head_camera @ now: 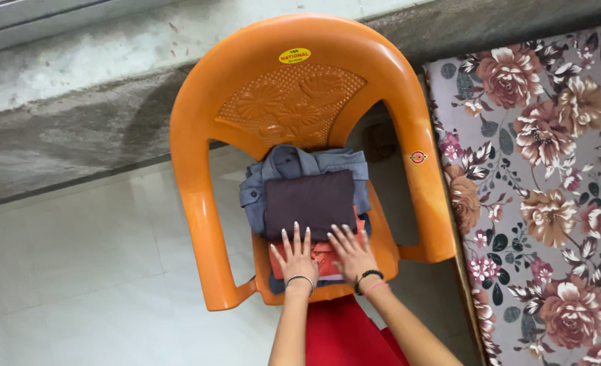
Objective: The person smooths out a floral-patterned bedsheet over a mattress by hand and places a matching pillow at the head of the bed.
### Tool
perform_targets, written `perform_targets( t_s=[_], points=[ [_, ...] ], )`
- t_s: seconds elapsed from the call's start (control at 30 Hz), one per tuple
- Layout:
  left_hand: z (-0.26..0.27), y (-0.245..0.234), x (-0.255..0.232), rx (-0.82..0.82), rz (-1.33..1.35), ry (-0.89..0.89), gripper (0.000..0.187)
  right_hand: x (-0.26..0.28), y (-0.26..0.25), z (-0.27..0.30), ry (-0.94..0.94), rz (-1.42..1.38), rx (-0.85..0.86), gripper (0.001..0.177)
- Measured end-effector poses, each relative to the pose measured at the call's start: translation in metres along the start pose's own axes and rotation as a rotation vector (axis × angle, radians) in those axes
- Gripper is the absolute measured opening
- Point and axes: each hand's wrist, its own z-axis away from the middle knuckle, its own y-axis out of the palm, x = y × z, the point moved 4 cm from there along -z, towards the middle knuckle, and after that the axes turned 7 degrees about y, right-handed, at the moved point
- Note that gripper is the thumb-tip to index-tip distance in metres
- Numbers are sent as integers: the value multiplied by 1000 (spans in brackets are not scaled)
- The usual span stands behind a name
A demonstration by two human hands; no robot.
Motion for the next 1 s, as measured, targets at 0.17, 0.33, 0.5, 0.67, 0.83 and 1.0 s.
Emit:
perform_targets(
  t_s=[0.17,0.33,0.5,0.67,0.83,1.0],
  points=[
    [13,13,-10,-37,-5,50,86,-27,17,19,30,175,94,79],
    [49,13,-29,-116,96,298,81,-32,21,49,142,111,227,78],
    [86,0,-75,-154,55,505,79,-41,-1,114,157,-111,-106,73],
    [107,-10,-139,-270,22,755,72,-56,-8,171,217,-170,-383,78],
    [133,-9,-196,-205,-27,880,74,-95,-9,228,337,-251,-428,78],
    [164,5,-263,-179,-92,984,76,-144,3,285,395,-298,-475,78]
  ],
)
